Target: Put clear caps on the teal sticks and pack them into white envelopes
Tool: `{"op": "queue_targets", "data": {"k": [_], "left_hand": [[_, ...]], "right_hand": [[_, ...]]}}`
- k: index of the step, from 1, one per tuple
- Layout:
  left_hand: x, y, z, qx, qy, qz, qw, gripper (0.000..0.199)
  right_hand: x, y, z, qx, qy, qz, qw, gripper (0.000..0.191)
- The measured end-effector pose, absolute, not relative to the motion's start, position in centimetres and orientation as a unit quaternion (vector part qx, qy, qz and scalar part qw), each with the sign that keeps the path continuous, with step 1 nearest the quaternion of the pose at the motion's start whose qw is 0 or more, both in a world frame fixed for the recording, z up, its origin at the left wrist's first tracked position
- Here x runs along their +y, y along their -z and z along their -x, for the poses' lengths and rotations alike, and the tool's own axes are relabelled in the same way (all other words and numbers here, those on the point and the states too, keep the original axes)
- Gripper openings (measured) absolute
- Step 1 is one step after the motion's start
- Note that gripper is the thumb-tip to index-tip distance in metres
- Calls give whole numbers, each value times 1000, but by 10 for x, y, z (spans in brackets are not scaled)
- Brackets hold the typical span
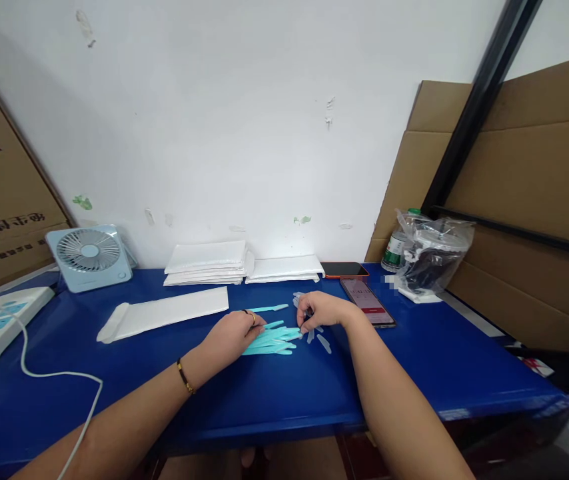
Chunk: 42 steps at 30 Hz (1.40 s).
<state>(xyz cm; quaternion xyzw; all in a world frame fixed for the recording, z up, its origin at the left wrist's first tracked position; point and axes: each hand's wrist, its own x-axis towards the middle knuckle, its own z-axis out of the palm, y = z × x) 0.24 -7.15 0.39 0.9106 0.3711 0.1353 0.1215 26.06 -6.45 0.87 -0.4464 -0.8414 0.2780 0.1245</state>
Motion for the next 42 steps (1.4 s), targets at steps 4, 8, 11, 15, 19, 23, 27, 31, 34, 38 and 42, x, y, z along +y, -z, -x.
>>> {"op": "queue_targets", "data": {"k": [4, 8, 11, 15, 19, 23, 27, 31, 34, 38, 42], "left_hand": [[-52, -13, -2, 395, -199, -884, 154, 31], [-36, -17, -3, 401, -207, -870, 200, 34], [-30, -11, -3, 398, -201, -872, 202, 34], [-27, 0, -3, 402, -191, -873, 198, 34], [-26, 3, -3, 407, -193, -871, 197, 34], [-29, 1, -3, 404, -196, -871, 201, 35], [-32, 0, -4, 395, -201, -878, 183, 33], [-34, 0, -5, 385, -210, -882, 173, 33], [-33, 1, -6, 380, -213, -882, 181, 33], [-30, 2, -4, 392, -218, -873, 191, 33], [-29, 2, -4, 381, -228, -871, 213, 33]], "right_hand": [[-65, -9, -262, -817, -297, 481, 113, 18], [-69, -17, -263, -774, -327, 510, 185, 21], [-69, -19, -257, -737, -360, 501, 276, 24], [-66, -15, -246, -737, -343, 493, 312, 22], [-65, -13, -243, -725, -352, 490, 331, 24], [-64, -12, -245, -704, -372, 487, 360, 27], [-62, -10, -240, -688, -395, 477, 378, 29], [-62, -9, -232, -673, -414, 469, 394, 32], [-62, -9, -230, -671, -413, 461, 408, 33], [-61, -10, -235, -662, -377, 462, 455, 31], [-62, -11, -234, -665, -369, 461, 457, 29]]}}
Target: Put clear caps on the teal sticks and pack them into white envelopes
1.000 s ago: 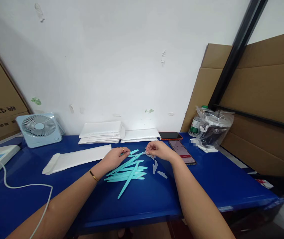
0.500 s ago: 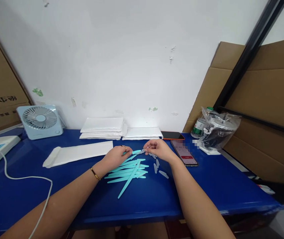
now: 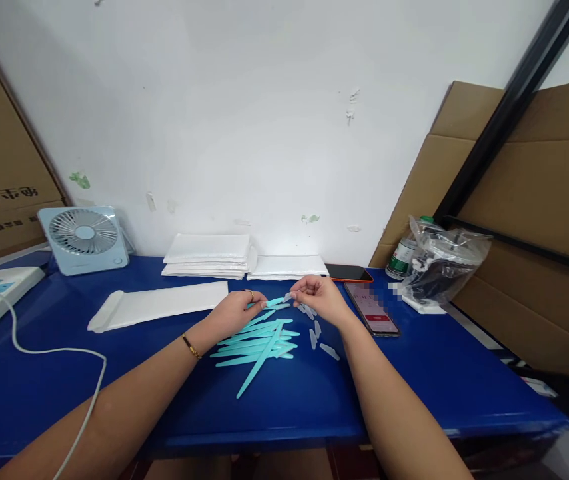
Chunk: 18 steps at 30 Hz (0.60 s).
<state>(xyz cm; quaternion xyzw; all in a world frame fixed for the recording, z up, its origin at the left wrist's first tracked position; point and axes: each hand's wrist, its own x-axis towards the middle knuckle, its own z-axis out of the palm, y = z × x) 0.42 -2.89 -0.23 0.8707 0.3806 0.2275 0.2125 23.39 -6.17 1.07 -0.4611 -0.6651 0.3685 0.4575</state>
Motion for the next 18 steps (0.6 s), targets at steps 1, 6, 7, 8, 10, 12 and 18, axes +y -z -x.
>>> {"op": "queue_targets", "data": {"k": [1, 6, 7, 8, 10, 12, 18], "left_hand": [[-29, 2, -5, 375, -231, -871, 218, 33], [-31, 4, -9, 344, -252, -874, 232, 33], [-30, 5, -9, 342, -251, -877, 227, 33], [-29, 6, -9, 345, -248, -879, 218, 32], [-26, 8, -8, 364, -238, -881, 187, 32], [-23, 9, -6, 391, -225, -879, 153, 32], [-27, 1, 0, 430, -174, -881, 88, 28]], "right_hand": [[-62, -10, -231, -667, -376, 457, 453, 29], [-61, -4, -215, -659, -413, 447, 442, 29], [-60, -3, -214, -662, -412, 453, 433, 29], [-59, -2, -216, -667, -401, 466, 421, 29], [-57, -2, -222, -692, -323, 514, 391, 28], [-54, -1, -233, -721, -196, 568, 345, 24], [-49, 8, -248, -730, -85, 653, 184, 14]]}}
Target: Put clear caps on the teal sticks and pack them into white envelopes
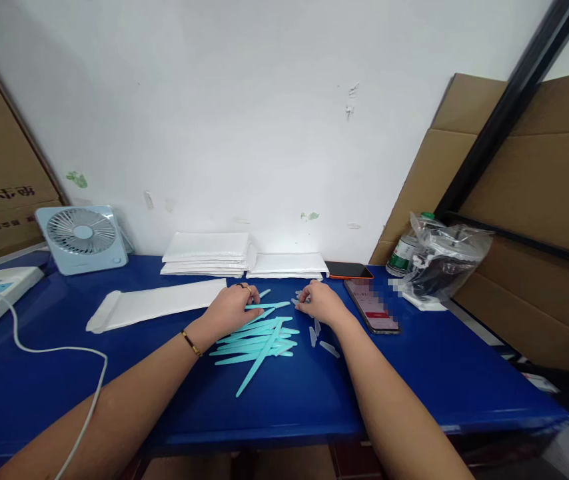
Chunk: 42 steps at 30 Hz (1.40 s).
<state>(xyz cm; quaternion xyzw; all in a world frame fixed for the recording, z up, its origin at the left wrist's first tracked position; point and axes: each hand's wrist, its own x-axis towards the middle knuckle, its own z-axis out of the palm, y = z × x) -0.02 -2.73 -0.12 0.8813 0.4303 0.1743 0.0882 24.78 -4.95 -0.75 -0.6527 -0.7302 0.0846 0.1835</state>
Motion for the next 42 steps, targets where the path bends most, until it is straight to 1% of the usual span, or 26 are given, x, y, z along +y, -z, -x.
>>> {"op": "queue_targets", "data": {"k": [4, 6, 11, 15, 20, 23, 26, 29, 31, 33, 36, 42], "left_hand": [[-31, 0, 2, 413, -117, -897, 109, 16], [-30, 2, 1, 406, -110, -902, 99, 13], [-27, 4, -2, 401, -123, -907, 33, 21], [-27, 1, -3, 391, -141, -909, 38, 24], [-28, -2, -3, 385, -144, -910, 48, 24], [-28, 0, -2, 390, -168, -901, 86, 25], [-26, 2, -1, 395, -208, -875, 185, 26], [-22, 5, 1, 397, -214, -838, 308, 30], [-19, 7, 2, 398, -217, -817, 355, 34], [-17, 8, 3, 399, -223, -807, 373, 37], [-16, 9, 3, 401, -226, -803, 379, 39], [-15, 8, 4, 404, -224, -803, 377, 37]], "right_hand": [[-48, 10, -245, -730, -109, 653, 169, 8], [-49, 9, -244, -732, -125, 648, 171, 7], [-55, 2, -242, -734, -168, 620, 221, 9], [-58, -3, -235, -754, -210, 567, 258, 13], [-59, -3, -232, -763, -210, 545, 275, 14], [-57, 0, -234, -747, -251, 535, 304, 14], [-56, 2, -234, -723, -288, 518, 355, 14], [-56, -1, -232, -717, -257, 486, 428, 14], [-57, -3, -230, -726, -221, 454, 466, 12], [-58, -5, -227, -736, -202, 434, 478, 9], [-59, -5, -224, -744, -201, 431, 470, 6], [-58, -4, -227, -746, -180, 439, 467, 5]]}}
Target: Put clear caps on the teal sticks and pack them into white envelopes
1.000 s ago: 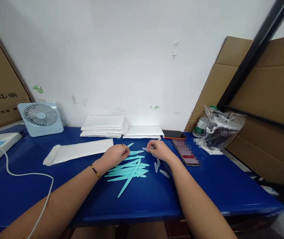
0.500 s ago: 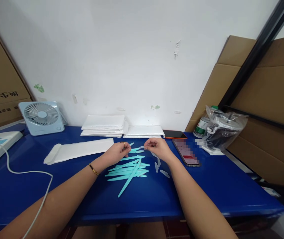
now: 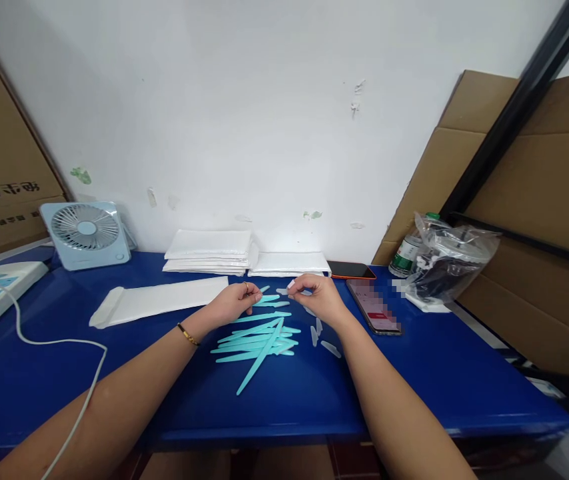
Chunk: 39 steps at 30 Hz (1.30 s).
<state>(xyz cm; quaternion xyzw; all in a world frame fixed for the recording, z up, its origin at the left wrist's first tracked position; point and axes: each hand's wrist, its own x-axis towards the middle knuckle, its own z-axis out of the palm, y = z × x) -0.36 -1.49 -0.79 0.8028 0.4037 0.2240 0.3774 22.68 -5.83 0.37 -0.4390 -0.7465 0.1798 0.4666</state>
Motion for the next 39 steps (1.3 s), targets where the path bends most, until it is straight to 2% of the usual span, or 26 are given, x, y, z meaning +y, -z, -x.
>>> {"op": "queue_targets", "data": {"k": [8, 12, 14, 17, 23, 25, 28, 30, 34, 39], "left_hand": [[-17, 9, -3, 389, -214, -820, 361, 37], [-19, 11, -4, 395, -247, -855, 226, 33], [-20, 11, -2, 413, -244, -866, 143, 43], [-19, 12, 1, 439, -184, -874, 97, 55], [-9, 18, -1, 424, -157, -888, 83, 22], [-7, 18, 0, 422, -161, -888, 82, 20], [-9, 15, 2, 427, -182, -882, 84, 30], [-12, 12, 4, 412, -187, -888, 83, 32], [-18, 7, 4, 378, -151, -911, 70, 20], [-20, 8, 0, 399, -140, -901, 92, 16]], "right_hand": [[-64, -6, -213, -768, -204, 445, 413, 6], [-59, 0, -214, -755, -204, 471, 408, 5], [-53, 6, -218, -748, -196, 491, 401, 5], [-46, 12, -225, -754, -201, 509, 363, 6], [-52, -1, -252, -736, -142, 607, 263, 11], [-56, -5, -259, -735, -142, 630, 208, 9], [-58, -4, -263, -730, -154, 647, 155, 9], [-56, -1, -262, -733, -163, 644, 148, 8], [-54, 4, -258, -738, -194, 622, 176, 9], [-54, 5, -253, -713, -329, 577, 224, 19]]}}
